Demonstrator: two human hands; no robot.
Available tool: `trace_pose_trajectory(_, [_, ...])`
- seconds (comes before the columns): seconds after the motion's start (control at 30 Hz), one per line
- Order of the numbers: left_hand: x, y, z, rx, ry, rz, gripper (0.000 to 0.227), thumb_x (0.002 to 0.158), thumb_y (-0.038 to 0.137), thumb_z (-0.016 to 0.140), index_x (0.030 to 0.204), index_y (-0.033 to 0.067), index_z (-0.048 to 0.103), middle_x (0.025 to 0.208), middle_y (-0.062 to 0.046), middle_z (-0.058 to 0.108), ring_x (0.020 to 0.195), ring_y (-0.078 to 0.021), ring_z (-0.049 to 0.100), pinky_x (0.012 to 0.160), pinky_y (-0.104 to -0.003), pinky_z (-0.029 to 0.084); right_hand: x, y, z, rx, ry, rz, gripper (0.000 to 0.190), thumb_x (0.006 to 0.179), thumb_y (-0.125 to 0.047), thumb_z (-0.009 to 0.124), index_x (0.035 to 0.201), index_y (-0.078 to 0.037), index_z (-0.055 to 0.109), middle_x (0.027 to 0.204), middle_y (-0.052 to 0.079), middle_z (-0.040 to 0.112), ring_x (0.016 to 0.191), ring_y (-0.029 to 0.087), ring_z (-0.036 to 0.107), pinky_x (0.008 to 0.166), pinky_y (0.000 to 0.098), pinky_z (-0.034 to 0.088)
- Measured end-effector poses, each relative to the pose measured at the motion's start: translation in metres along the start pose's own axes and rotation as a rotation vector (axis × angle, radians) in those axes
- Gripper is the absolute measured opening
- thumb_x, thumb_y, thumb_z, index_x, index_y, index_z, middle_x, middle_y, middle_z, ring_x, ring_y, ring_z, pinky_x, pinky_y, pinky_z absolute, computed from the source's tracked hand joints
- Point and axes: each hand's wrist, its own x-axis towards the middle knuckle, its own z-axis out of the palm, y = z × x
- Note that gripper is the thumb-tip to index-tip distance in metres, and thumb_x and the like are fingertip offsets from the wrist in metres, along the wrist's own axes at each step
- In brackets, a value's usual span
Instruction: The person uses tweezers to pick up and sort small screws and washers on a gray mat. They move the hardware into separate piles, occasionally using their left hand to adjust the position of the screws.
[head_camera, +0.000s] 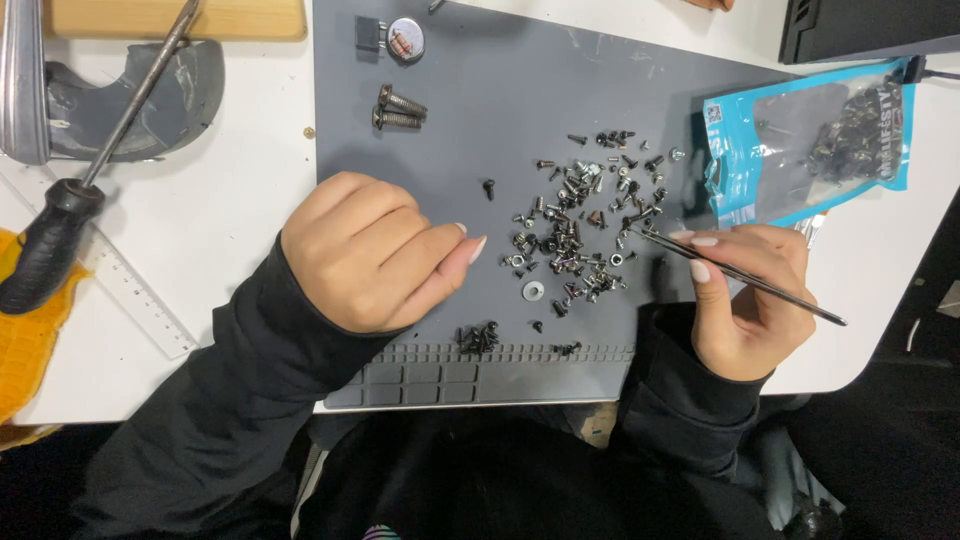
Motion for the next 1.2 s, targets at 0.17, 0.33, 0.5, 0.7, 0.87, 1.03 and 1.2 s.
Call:
trace_pose_trajectory(0.17, [-0.002,-0.001,0.001,0.003,0.007,0.003,0.021,0.101,0.013,0.077,0.081,0.0087,0.072,0.068,-0.003,0.058,0.065,-0.0222,0.057,0.06,-0.032,0.042,0.003,0.0,0.001,-0.048,0.012,-0.045,0.006,0.108,-0.001,0.069,0.105,0.004,0.067,0.1,0.023,0.072,0.098,0.033,0.06,0.092,0.0408,0.052])
trace_pose_trajectory(0.33, [-0.001,-0.002,0.002,0.008,0.024,0.01,0.024,0.101,0.012,0.076,0.078,0.0087,0.071,0.066,-0.002,0.056,0.063,-0.0215,0.055,0.058,-0.032,0.039,0.0,0.002,-0.002,-0.018,-0.072,-0.054,0.012,0.105,-0.003,0.069,0.112,0.006,0.069,0.102,0.022,0.074,0.098,0.032,0.06,0.095,0.0407,0.051])
trace_pose_trajectory(0.5, [-0.003,-0.003,0.002,0.021,0.042,0.014,0.024,0.102,0.013,0.078,0.079,0.0086,0.072,0.066,-0.002,0.057,0.064,-0.0218,0.056,0.059,-0.032,0.039,0.005,0.0,-0.002,-0.061,-0.074,-0.081,0.01,0.108,-0.001,0.064,0.116,0.005,0.065,0.106,0.022,0.075,0.104,0.033,0.061,0.101,0.0421,0.049])
trace_pose_trajectory(0.7, [-0.002,-0.008,-0.002,0.035,0.106,-0.002,0.024,0.103,0.012,0.074,0.079,0.0093,0.072,0.067,-0.002,0.055,0.063,-0.0221,0.054,0.056,-0.032,0.037,0.004,-0.004,-0.002,-0.054,-0.11,-0.056,0.008,0.108,-0.001,0.065,0.115,0.004,0.066,0.108,0.022,0.075,0.106,0.033,0.061,0.101,0.0427,0.049])
trace_pose_trajectory(0.87, [-0.003,-0.017,-0.008,0.098,0.187,-0.065,0.021,0.099,0.009,0.079,0.078,0.0116,0.074,0.066,-0.001,0.058,0.063,-0.0233,0.055,0.056,-0.033,0.038,0.0,0.008,-0.003,-0.06,-0.064,-0.107,0.005,0.111,0.002,0.067,0.108,0.006,0.066,0.105,0.024,0.074,0.1,0.035,0.062,0.1,0.0439,0.049])
trace_pose_trajectory(1.03, [-0.007,-0.026,-0.007,0.156,0.269,-0.091,0.022,0.094,0.01,0.082,0.076,0.0144,0.072,0.065,0.001,0.055,0.064,-0.0227,0.055,0.059,-0.033,0.039,-0.008,0.027,-0.007,-0.06,-0.05,-0.116,0.009,0.112,0.006,0.072,0.106,0.009,0.066,0.104,0.026,0.073,0.101,0.037,0.061,0.097,0.0444,0.049])
trace_pose_trajectory(1.2, [-0.009,-0.032,-0.003,0.151,0.317,-0.101,0.024,0.093,0.009,0.083,0.074,0.0121,0.067,0.063,0.0,0.049,0.063,-0.0237,0.048,0.056,-0.036,0.036,-0.008,0.035,-0.007,0.001,-0.057,-0.151,0.009,0.115,0.009,0.073,0.111,0.013,0.065,0.103,0.032,0.069,0.101,0.04,0.065,0.09,0.0443,0.052])
